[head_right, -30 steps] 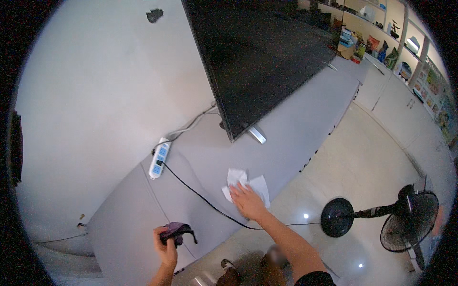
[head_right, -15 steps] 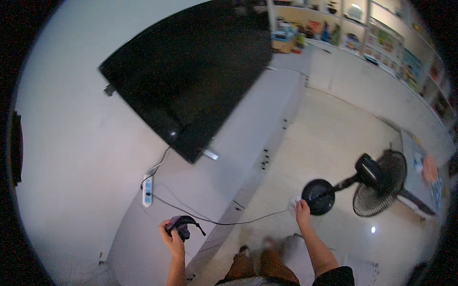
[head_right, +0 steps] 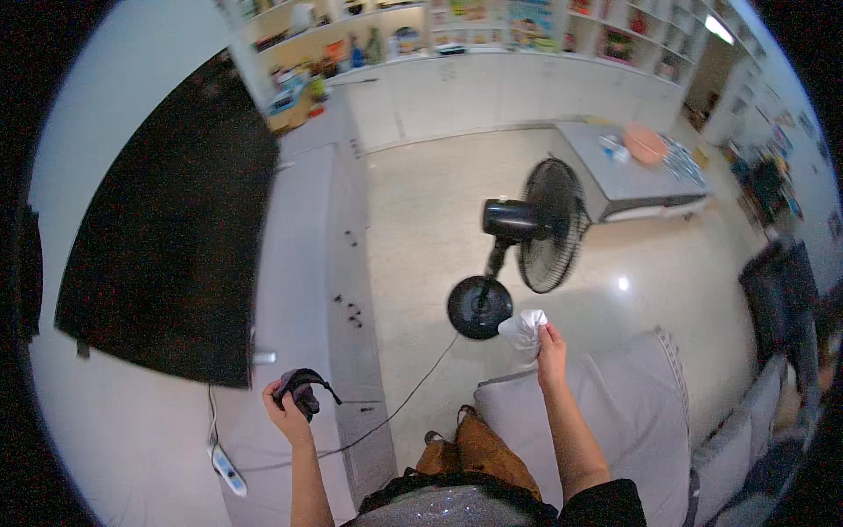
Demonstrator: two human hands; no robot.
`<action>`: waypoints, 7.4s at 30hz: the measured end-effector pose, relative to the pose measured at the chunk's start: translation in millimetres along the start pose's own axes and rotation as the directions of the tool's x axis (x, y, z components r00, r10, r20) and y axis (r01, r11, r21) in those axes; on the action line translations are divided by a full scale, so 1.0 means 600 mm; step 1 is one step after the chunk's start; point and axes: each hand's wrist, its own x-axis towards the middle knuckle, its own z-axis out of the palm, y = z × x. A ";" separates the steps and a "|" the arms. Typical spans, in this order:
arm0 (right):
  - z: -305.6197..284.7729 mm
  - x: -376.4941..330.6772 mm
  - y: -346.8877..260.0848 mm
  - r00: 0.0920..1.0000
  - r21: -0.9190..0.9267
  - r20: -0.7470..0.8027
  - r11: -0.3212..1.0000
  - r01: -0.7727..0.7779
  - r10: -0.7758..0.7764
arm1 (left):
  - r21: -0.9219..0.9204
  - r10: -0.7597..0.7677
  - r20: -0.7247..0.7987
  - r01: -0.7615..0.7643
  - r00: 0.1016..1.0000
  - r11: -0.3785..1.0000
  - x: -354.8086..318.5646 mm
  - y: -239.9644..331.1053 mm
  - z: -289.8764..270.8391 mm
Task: The person wipes the front and top surfaces of a white cabinet using a purple cloth and a white tissue. They then walk to a table, place the cloths in a pink basin of water, and wring them out.
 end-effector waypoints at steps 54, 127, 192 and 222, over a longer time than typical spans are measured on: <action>-0.516 0.659 -0.335 0.885 0.048 -0.436 0.978 0.203 -0.162 | -0.196 0.536 0.179 -0.504 0.825 0.841 0.049 0.431 0.967; -1.326 2.074 -0.950 0.943 -0.150 -0.332 0.989 -0.015 -0.036 | -0.044 0.317 0.577 -0.359 0.752 0.932 -0.353 0.797 2.856; -1.144 2.683 -0.541 0.902 -0.844 0.422 0.401 0.356 0.088 | -0.063 -0.774 0.608 0.982 0.179 0.178 -0.612 0.264 3.429; -1.178 2.691 -0.511 0.973 -0.928 0.170 0.358 0.105 0.156 | 0.029 -0.804 0.516 0.933 0.294 0.360 -0.639 0.224 3.411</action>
